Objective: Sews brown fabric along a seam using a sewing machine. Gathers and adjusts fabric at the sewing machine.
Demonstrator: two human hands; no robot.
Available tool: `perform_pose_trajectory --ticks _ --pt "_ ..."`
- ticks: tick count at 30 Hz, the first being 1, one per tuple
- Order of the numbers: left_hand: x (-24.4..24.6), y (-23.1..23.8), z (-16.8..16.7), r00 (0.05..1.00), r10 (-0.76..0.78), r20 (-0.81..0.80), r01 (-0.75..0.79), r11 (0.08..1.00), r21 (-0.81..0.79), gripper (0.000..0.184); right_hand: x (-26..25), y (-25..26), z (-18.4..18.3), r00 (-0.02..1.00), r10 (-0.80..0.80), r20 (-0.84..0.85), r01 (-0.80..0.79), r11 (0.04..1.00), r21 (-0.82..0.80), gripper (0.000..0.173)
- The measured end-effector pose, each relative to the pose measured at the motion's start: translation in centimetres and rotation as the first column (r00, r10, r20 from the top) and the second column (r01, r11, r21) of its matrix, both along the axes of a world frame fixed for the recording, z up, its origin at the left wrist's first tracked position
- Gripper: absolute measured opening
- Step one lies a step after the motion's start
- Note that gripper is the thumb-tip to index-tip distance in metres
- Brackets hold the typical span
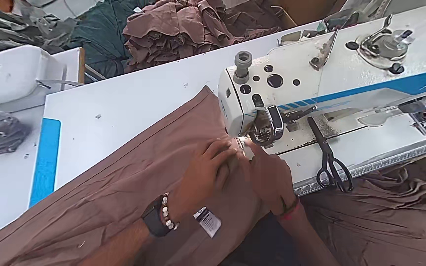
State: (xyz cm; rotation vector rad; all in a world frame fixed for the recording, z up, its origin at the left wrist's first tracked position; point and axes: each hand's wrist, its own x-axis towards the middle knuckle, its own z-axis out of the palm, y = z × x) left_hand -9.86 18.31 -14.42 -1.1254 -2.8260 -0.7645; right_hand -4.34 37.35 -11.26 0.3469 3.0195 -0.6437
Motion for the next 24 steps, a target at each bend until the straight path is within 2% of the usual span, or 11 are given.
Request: perform_pose_trajectory --ticks 2,4,7,9,11,12,13,15,16,19,24 --pt "0.9 -0.7 -0.9 1.000 -0.004 -0.028 0.003 1.000 -0.013 0.038 3.0 0.8 -0.6 0.998 0.019 -0.062 -0.025 0.995 -0.093 0.052" --pt "0.9 -0.9 -1.3 0.988 -0.062 -0.140 0.054 0.997 -0.061 0.040 6.4 1.3 -1.1 0.985 0.062 -0.162 -0.091 0.979 -0.181 0.040" --pt "1.1 -0.6 -1.3 0.978 -0.085 -0.189 0.069 0.994 -0.090 0.037 11.1 -0.4 -1.1 0.944 0.249 -0.218 -0.271 0.960 -0.075 0.017" --pt "0.7 -0.4 -1.0 0.975 -0.098 -0.202 0.083 0.993 -0.079 0.033 13.3 -1.5 -0.9 0.886 0.464 -0.022 -0.464 0.885 -0.035 0.012" --pt "0.0 -0.3 -0.4 0.971 -0.102 -0.217 0.091 0.994 -0.064 0.030 13.8 -1.9 -0.4 0.806 0.565 0.178 -0.548 0.825 -0.137 0.010" --pt "-0.4 -0.2 -0.2 0.968 -0.096 -0.233 0.085 0.995 -0.057 0.030 13.2 -1.8 -0.1 0.820 0.551 0.153 -0.528 0.832 -0.169 0.013" --pt "-0.9 -0.1 -0.1 0.965 -0.084 -0.248 0.074 0.996 -0.048 0.029 12.0 -1.7 0.0 0.888 0.459 0.013 -0.452 0.878 -0.155 0.018" --pt "-1.3 0.0 -0.5 0.967 -0.053 -0.249 0.047 0.998 -0.032 0.028 8.2 -1.8 0.0 0.948 0.180 -0.261 -0.224 0.963 -0.150 0.024" --pt "-1.5 0.1 -0.7 0.967 -0.044 -0.252 0.036 0.999 -0.034 0.029 6.0 -1.5 -0.2 0.946 0.073 -0.317 -0.127 0.980 -0.153 0.026" --pt "-1.7 0.3 -1.2 0.959 -0.017 -0.284 0.008 0.999 -0.032 0.030 2.1 -1.3 -1.3 0.971 -0.085 -0.223 0.056 0.989 -0.136 0.032" --pt "-1.7 0.1 -1.2 0.960 -0.034 -0.280 0.020 0.998 -0.053 0.029 1.5 -2.5 -1.4 0.977 -0.171 -0.127 0.169 0.985 -0.030 0.028"
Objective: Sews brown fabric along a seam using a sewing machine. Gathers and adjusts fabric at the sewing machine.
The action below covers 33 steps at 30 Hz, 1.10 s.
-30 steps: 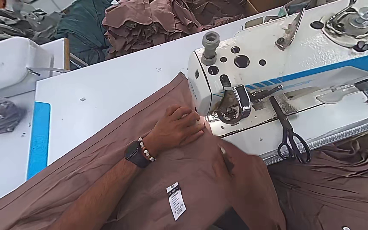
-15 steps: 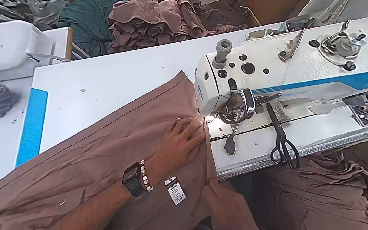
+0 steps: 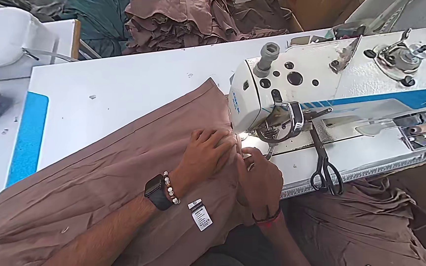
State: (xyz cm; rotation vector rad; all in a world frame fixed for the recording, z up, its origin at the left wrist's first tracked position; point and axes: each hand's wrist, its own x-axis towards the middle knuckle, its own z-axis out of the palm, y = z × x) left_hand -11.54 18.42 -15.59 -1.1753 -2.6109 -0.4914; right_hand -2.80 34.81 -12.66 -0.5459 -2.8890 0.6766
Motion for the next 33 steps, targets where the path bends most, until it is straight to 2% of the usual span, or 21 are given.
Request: perform_pose_trajectory --ticks 5,7,11,14,18,24,26,29,33 --pt "0.0 -0.1 -0.2 1.000 -0.001 -0.013 0.001 0.999 -0.033 0.035 0.0 0.8 0.0 0.999 -0.042 -0.008 0.040 0.986 -0.162 0.026" --pt "-0.1 0.0 -0.3 1.000 0.015 -0.024 -0.016 0.998 -0.055 0.037 0.0 0.9 -0.2 0.999 -0.011 -0.040 0.005 0.989 -0.151 0.029" --pt "0.3 0.0 -0.3 0.999 0.037 -0.036 -0.040 0.996 -0.082 0.040 0.7 0.7 -1.2 0.975 0.151 -0.166 -0.135 0.986 0.101 0.031" --pt "0.5 -0.1 -0.2 0.999 0.007 -0.040 -0.008 1.000 -0.016 0.034 1.4 0.6 -1.8 0.943 0.263 -0.204 -0.205 0.942 0.265 0.032" --pt "0.2 -0.1 -0.2 0.999 -0.033 -0.025 0.032 0.999 -0.025 0.034 1.1 0.5 -1.4 0.937 0.318 -0.143 -0.258 0.909 0.326 0.032" --pt "-1.0 0.0 0.4 0.993 -0.085 -0.087 0.077 0.994 -0.083 0.029 -0.7 0.5 -1.5 0.942 0.312 -0.122 -0.248 0.894 0.374 0.031" --pt "0.2 0.1 1.1 0.999 -0.050 0.011 0.051 0.993 -0.103 0.032 -0.6 0.9 -1.4 0.946 0.298 -0.129 -0.244 0.915 0.321 0.034" --pt "2.8 -0.4 1.1 0.981 -0.016 0.195 0.016 1.000 -0.002 0.034 1.2 2.1 -1.1 0.954 0.241 -0.177 -0.230 0.970 0.077 0.032" --pt "3.7 -1.3 -0.3 0.984 -0.130 0.126 0.126 0.991 0.036 0.039 2.7 3.3 -1.6 0.963 0.102 -0.250 -0.111 0.994 -0.024 0.028"
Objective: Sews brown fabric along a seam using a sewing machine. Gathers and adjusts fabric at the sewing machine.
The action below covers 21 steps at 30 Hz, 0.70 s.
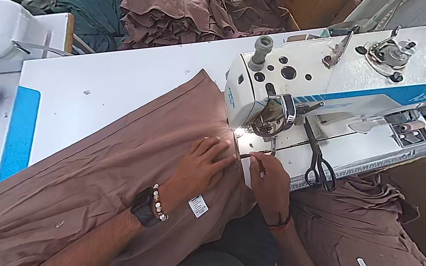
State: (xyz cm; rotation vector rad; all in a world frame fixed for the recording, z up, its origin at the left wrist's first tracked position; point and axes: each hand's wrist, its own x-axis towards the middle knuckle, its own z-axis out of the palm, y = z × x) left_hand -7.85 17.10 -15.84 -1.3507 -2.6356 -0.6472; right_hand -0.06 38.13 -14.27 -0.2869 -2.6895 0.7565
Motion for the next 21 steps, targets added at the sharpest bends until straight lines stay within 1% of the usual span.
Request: perform_pose_trajectory --ticks 3,5,7,9,13,16,19,21 --pt "-0.2 0.3 0.2 0.997 -0.042 -0.062 0.041 0.999 -0.018 0.037 0.0 -1.0 0.5 0.999 -0.014 0.044 0.015 0.999 -0.034 0.027" --pt "-0.2 0.5 0.3 0.996 -0.011 -0.093 0.010 1.000 -0.006 0.031 -0.3 -1.8 0.8 0.995 -0.034 0.099 0.040 0.998 -0.057 0.027" --pt "-0.5 0.5 0.4 0.995 0.024 -0.101 -0.025 1.000 -0.010 0.031 -0.6 -2.4 1.1 0.988 -0.059 0.142 0.067 0.996 -0.053 0.027" --pt "-0.5 0.4 0.4 0.994 0.038 -0.098 -0.040 0.999 -0.026 0.033 -0.7 -2.7 1.1 0.985 -0.080 0.156 0.083 0.996 -0.016 0.025" --pt "-0.6 0.4 0.1 0.995 0.031 -0.096 -0.034 0.999 -0.030 0.035 -0.8 -3.0 0.9 0.989 -0.092 0.113 0.083 0.993 0.084 0.019" --pt "-0.6 0.5 0.0 0.994 0.067 -0.090 -0.075 0.993 -0.094 0.040 -0.8 -3.0 0.5 0.996 -0.083 0.026 0.078 0.987 0.138 0.017" --pt "-0.6 0.7 -0.1 0.990 0.073 -0.120 -0.085 0.992 -0.097 0.045 -0.1 -3.1 0.2 0.999 -0.002 -0.045 0.011 0.978 0.206 0.017" --pt "-0.7 0.6 0.0 0.996 0.010 -0.088 -0.018 0.995 -0.099 0.045 1.0 -3.0 0.4 0.998 0.054 -0.010 -0.050 0.972 0.228 0.023"
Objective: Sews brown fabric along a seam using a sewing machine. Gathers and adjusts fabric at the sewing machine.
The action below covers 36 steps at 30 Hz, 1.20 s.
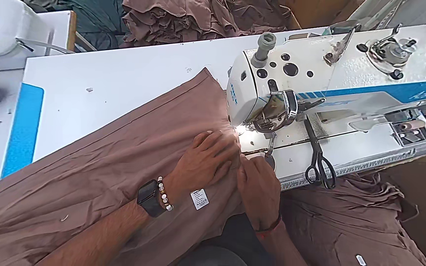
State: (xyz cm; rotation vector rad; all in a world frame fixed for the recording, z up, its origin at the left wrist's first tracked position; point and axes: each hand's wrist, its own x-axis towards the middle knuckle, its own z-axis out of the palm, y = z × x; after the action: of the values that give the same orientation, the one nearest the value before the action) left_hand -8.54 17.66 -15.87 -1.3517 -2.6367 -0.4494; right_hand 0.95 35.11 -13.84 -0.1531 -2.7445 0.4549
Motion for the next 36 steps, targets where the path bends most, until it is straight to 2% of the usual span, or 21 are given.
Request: perform_pose_trajectory --ticks 2,4,6,7,10,11,12,13,15,16,18,20,22,25,27,32,36 --pt "-0.2 0.0 0.1 0.996 -0.079 0.030 0.079 0.997 0.010 0.045 2.0 0.2 0.4 0.999 0.004 0.044 -0.002 0.999 -0.047 0.027" --pt "-0.2 0.0 0.0 0.993 -0.114 0.025 0.113 0.992 0.051 0.042 4.8 0.7 0.5 0.991 0.007 0.131 0.015 0.987 -0.162 0.034" --pt "0.0 -0.1 0.1 0.993 -0.111 0.028 0.109 0.992 0.068 0.041 7.2 1.6 0.3 0.981 0.033 0.193 0.022 0.962 -0.273 0.026" --pt "0.2 -0.1 0.2 0.994 -0.104 0.043 0.101 0.993 0.060 0.041 8.2 2.2 0.3 0.987 0.035 0.154 0.009 0.962 -0.273 0.021" --pt "0.8 0.3 0.3 0.998 -0.056 0.042 0.055 0.998 0.036 0.042 9.0 4.0 0.4 0.995 0.047 -0.083 -0.051 0.997 -0.058 0.015" --pt "0.8 0.5 0.2 0.999 -0.042 0.035 0.040 0.998 0.039 0.042 8.9 4.2 0.6 0.993 0.065 -0.094 -0.064 0.998 0.014 0.018" --pt "0.9 0.5 0.2 0.999 -0.035 0.030 0.034 0.999 0.041 0.042 8.9 4.2 0.9 0.997 0.077 -0.018 -0.076 0.995 0.069 0.019" --pt "0.9 0.6 0.2 0.999 -0.035 0.031 0.033 0.999 0.041 0.041 8.8 4.1 1.3 0.987 0.087 0.135 -0.101 0.990 0.102 0.018" --pt "0.8 0.4 0.2 0.998 -0.052 0.038 0.050 0.998 0.042 0.042 8.2 3.9 2.5 0.884 0.137 0.447 -0.161 0.987 0.015 0.011" --pt "0.7 0.3 0.2 0.997 -0.064 0.041 0.062 0.997 0.047 0.042 7.7 3.8 2.7 0.879 0.159 0.449 -0.158 0.987 -0.038 0.012" --pt "0.5 0.2 0.1 0.996 -0.081 0.047 0.078 0.995 0.062 0.041 5.8 3.0 2.4 0.965 0.103 0.242 -0.083 0.992 -0.091 0.022" --pt "0.6 0.1 0.1 0.994 -0.094 0.050 0.090 0.993 0.071 0.040 3.5 2.1 1.1 0.996 -0.008 0.085 0.020 0.990 -0.139 0.030" --pt "0.4 0.1 0.2 0.995 -0.090 0.036 0.088 0.994 0.070 0.040 1.7 1.3 -0.9 0.997 -0.072 0.000 0.072 0.992 -0.108 0.031" --pt "0.4 0.1 0.2 0.998 -0.059 0.021 0.058 0.997 0.057 0.041 1.9 0.4 -2.0 0.994 -0.067 -0.091 0.066 0.998 -0.013 0.025" --pt "0.5 0.1 0.3 0.998 -0.061 0.027 0.060 0.997 0.058 0.041 2.9 0.4 -1.8 0.995 -0.028 -0.100 0.030 0.999 0.017 0.027" --pt "0.3 -0.2 0.2 0.992 -0.122 0.039 0.119 0.991 0.055 0.040 3.5 0.7 -0.5 0.997 0.060 0.053 -0.066 0.992 0.105 0.036" --pt "-0.4 -0.1 0.3 0.994 -0.103 0.024 0.102 0.994 0.042 0.040 2.9 1.3 -0.3 0.993 0.080 0.088 -0.092 0.987 0.135 0.039"
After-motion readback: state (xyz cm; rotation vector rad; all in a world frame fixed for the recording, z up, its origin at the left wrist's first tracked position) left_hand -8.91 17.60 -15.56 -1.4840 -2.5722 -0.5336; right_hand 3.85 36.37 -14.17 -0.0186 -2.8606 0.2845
